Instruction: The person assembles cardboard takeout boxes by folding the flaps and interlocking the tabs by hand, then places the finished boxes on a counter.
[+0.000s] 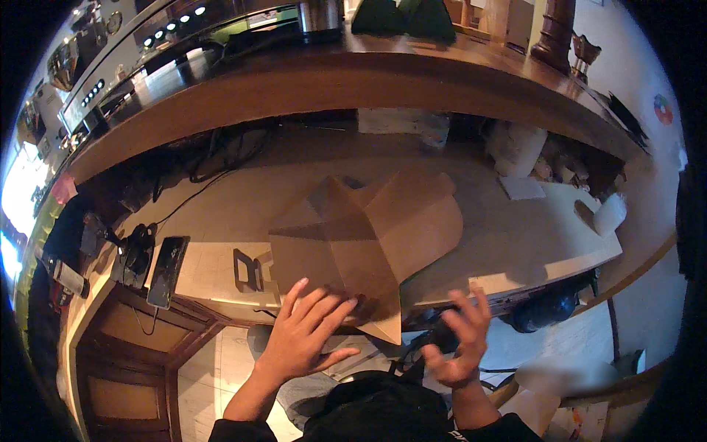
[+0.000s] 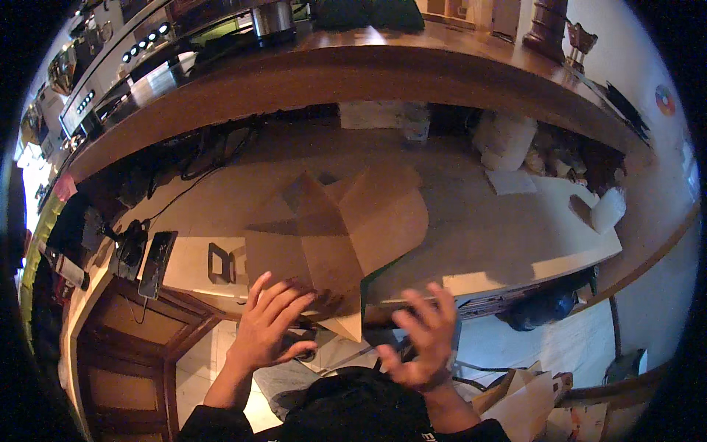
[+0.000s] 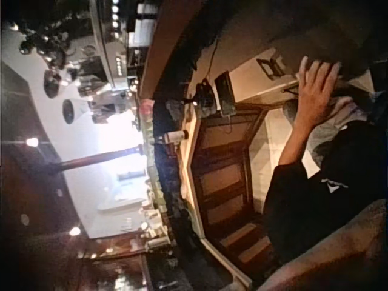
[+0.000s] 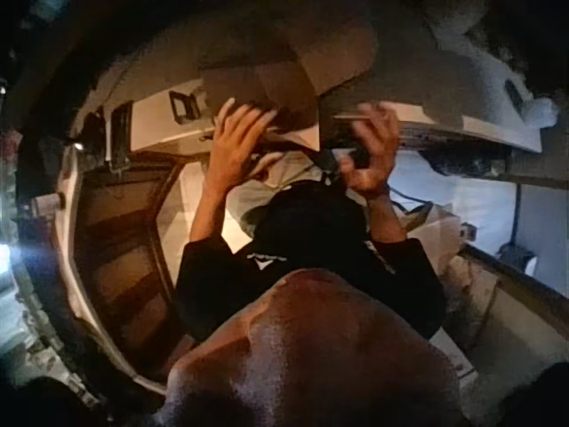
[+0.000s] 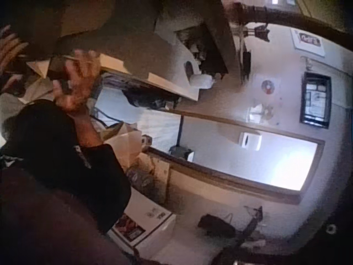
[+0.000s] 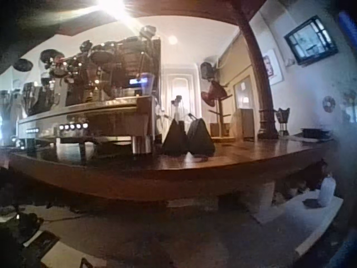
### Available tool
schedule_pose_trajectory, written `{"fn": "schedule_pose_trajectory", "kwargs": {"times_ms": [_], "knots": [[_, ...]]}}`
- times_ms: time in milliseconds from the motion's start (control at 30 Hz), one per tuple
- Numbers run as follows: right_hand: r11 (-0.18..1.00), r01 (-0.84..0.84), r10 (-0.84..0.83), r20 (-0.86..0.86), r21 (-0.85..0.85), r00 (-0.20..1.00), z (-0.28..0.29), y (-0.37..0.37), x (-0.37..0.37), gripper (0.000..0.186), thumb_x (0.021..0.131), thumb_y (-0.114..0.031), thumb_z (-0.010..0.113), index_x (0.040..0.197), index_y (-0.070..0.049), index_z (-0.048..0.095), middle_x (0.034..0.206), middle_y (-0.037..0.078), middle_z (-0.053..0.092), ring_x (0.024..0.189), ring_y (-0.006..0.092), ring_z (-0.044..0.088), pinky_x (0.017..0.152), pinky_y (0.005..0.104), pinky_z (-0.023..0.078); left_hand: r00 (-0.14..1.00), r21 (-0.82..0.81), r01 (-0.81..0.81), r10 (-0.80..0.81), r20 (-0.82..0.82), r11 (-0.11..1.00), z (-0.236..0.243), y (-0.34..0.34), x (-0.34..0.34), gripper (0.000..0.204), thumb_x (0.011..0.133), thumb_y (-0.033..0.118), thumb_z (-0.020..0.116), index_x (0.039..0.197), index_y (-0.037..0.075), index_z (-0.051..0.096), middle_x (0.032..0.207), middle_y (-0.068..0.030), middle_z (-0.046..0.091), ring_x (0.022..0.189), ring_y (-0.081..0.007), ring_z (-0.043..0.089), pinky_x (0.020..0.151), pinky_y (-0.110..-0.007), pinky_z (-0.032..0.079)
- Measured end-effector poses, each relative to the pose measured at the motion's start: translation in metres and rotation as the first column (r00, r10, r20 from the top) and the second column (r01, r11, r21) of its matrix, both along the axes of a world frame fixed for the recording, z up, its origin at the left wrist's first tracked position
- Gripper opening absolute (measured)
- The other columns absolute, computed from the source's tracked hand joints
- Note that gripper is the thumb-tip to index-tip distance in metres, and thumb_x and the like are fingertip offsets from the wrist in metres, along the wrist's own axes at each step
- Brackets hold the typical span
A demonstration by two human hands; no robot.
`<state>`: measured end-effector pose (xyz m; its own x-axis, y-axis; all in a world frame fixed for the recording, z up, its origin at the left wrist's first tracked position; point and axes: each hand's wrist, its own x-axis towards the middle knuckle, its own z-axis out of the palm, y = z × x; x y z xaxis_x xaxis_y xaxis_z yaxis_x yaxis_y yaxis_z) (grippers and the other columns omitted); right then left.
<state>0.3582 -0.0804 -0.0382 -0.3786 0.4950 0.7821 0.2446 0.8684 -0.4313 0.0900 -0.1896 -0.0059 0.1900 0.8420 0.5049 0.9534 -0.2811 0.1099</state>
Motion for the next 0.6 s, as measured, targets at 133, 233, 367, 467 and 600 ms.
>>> {"fn": "schedule_pose_trajectory", "kwargs": {"times_ms": [133, 233, 367, 467, 600], "knots": [[0.981, -0.156, 0.093, 0.419, 0.119, 0.903, 0.031, -0.001, -0.028, 0.049, 0.091, -0.049, 0.072, 0.127, -0.017, 0.068, 0.146, 0.006, 0.058, 0.145, 0.0402, 0.039, 0.121, 0.0662, 0.018, 0.999, -0.165, 0.030, -0.032, -0.011, 0.986, -0.001, 0.001, -0.004, 0.062, 0.092, 0.054, 0.069, 0.131, 0.006, 0.063, 0.128, -0.0104, 0.064, 0.124, -0.0279, 0.057, 0.113, -0.047, 0.039], [0.977, -0.164, 0.066, 0.542, 0.136, 0.838, 0.033, 0.013, -0.039, 0.055, 0.087, -0.057, 0.072, 0.127, -0.020, 0.070, 0.140, 0.005, 0.060, 0.145, 0.0404, 0.038, 0.122, 0.0681, 0.012, 0.999, -0.143, 0.043, -0.044, 0.000, 0.989, -0.007, -0.002, -0.005, 0.062, 0.093, 0.054, 0.069, 0.130, 0.006, 0.063, 0.127, -0.0100, 0.065, 0.124, -0.0273, 0.057, 0.113, -0.045, 0.040], [1.000, -0.025, 0.023, 0.565, -0.004, 0.825, 0.025, 0.035, -0.022, 0.051, 0.092, -0.054, 0.067, 0.125, -0.015, 0.070, 0.127, 0.004, 0.063, 0.140, 0.0321, 0.046, 0.121, 0.0699, 0.012, 0.994, -0.134, -0.098, 0.092, -0.051, 0.986, -0.002, -0.016, -0.009, 0.061, 0.090, 0.053, 0.071, 0.128, 0.006, 0.064, 0.127, -0.0091, 0.065, 0.126, -0.0258, 0.057, 0.116, -0.049, 0.037], [0.995, 0.053, 0.004, 0.561, -0.086, 0.828, 0.006, 0.049, -0.004, 0.048, 0.093, -0.051, 0.066, 0.122, -0.012, 0.070, 0.126, 0.005, 0.065, 0.132, 0.0318, 0.053, 0.122, 0.0688, 0.013, 0.967, -0.094, -0.250, 0.244, -0.072, 0.964, -0.005, -0.022, -0.010, 0.061, 0.088, 0.051, 0.074, 0.128, 0.006, 0.063, 0.129, -0.0089, 0.064, 0.127, -0.0253, 0.057, 0.119, -0.053, 0.033], [0.996, 0.064, -0.017, 0.558, -0.064, 0.829, 0.015, 0.050, 0.000, 0.051, 0.095, -0.051, 0.063, 0.127, -0.012, 0.069, 0.135, 0.008, 0.064, 0.134, 0.0320, 0.053, 0.123, 0.0667, 0.011, 0.970, -0.161, -0.236, 0.223, -0.094, 0.958, -0.003, -0.025, -0.004, 0.065, 0.090, 0.051, 0.072, 0.134, 0.005, 0.060, 0.135, -0.0110, 0.061, 0.128, -0.0263, 0.057, 0.120, -0.051, 0.033]]}}
